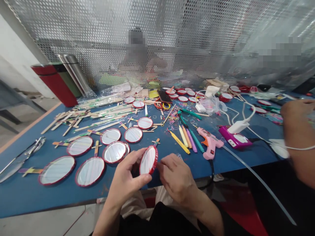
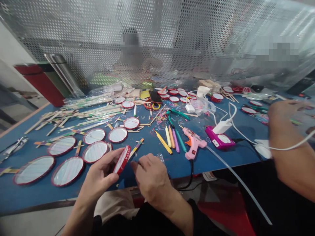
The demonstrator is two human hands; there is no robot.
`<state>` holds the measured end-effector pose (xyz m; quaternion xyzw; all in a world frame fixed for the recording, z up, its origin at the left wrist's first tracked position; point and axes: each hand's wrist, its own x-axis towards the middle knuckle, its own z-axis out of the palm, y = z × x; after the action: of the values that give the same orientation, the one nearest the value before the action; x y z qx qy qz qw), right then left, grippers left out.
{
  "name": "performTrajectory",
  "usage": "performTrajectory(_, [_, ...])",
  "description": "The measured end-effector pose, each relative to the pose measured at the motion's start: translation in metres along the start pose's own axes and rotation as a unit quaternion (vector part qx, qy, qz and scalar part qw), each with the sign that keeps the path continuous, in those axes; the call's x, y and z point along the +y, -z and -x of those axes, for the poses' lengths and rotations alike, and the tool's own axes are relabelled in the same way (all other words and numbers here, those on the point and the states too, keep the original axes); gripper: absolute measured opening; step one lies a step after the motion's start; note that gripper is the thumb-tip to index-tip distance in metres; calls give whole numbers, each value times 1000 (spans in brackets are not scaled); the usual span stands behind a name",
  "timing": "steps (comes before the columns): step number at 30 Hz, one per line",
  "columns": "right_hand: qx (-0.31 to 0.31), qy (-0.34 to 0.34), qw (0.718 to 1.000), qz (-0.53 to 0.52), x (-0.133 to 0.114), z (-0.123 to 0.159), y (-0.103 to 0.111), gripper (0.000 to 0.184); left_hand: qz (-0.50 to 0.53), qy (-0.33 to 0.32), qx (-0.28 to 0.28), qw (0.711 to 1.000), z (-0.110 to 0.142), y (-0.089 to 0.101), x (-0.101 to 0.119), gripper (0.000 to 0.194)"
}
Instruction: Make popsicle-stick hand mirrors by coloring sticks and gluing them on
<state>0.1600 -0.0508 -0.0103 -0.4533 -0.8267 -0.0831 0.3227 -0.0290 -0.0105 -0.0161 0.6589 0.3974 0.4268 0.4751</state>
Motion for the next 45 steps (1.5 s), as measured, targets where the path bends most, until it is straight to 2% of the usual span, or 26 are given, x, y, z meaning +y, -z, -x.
performTrajectory(3, [-35, 7, 998, 53, -3, 1, -9, 21, 3, -14, -27, 1000, 1, 2, 0, 70])
performTrajectory(9, [-93, 25, 992, 83, -2, 2, -15, 11, -16, -55, 6, 998, 3, 6, -4, 76])
performTrajectory(17, [-73, 40, 995, 52, -5, -10, -14, 20, -6, -59, -5, 998, 2, 7, -1, 84])
performTrajectory(21, [-60, 46, 996, 42, -3, -10, -15, 25, -5, -67, -5, 998, 3, 7, -1, 74])
performTrajectory(25, [-18, 61, 994, 91, 1, -7, -15, 28, -10, -64, 0, 998, 3, 6, -3, 58])
performTrajectory(29, [-11, 57, 994, 96, 9, 1, -10, 29, 1, -65, 27, 998, 3, 5, -7, 53])
performTrajectory(34, [-44, 24, 995, 83, 20, 7, -2, 34, 2, -61, 92, 994, 4, 3, -6, 56])
performTrajectory(38, [-69, 15, 994, 86, 23, 7, -2, 31, -20, -27, 121, 992, 4, 2, -5, 57])
performTrajectory(40, [-56, 6, 994, 98, 23, 5, -2, 26, -17, -20, 111, 994, 4, 2, -7, 56])
performTrajectory(45, [-36, -25, 997, 62, 17, -6, 2, 18, 18, -72, 70, 995, 6, 4, -10, 70])
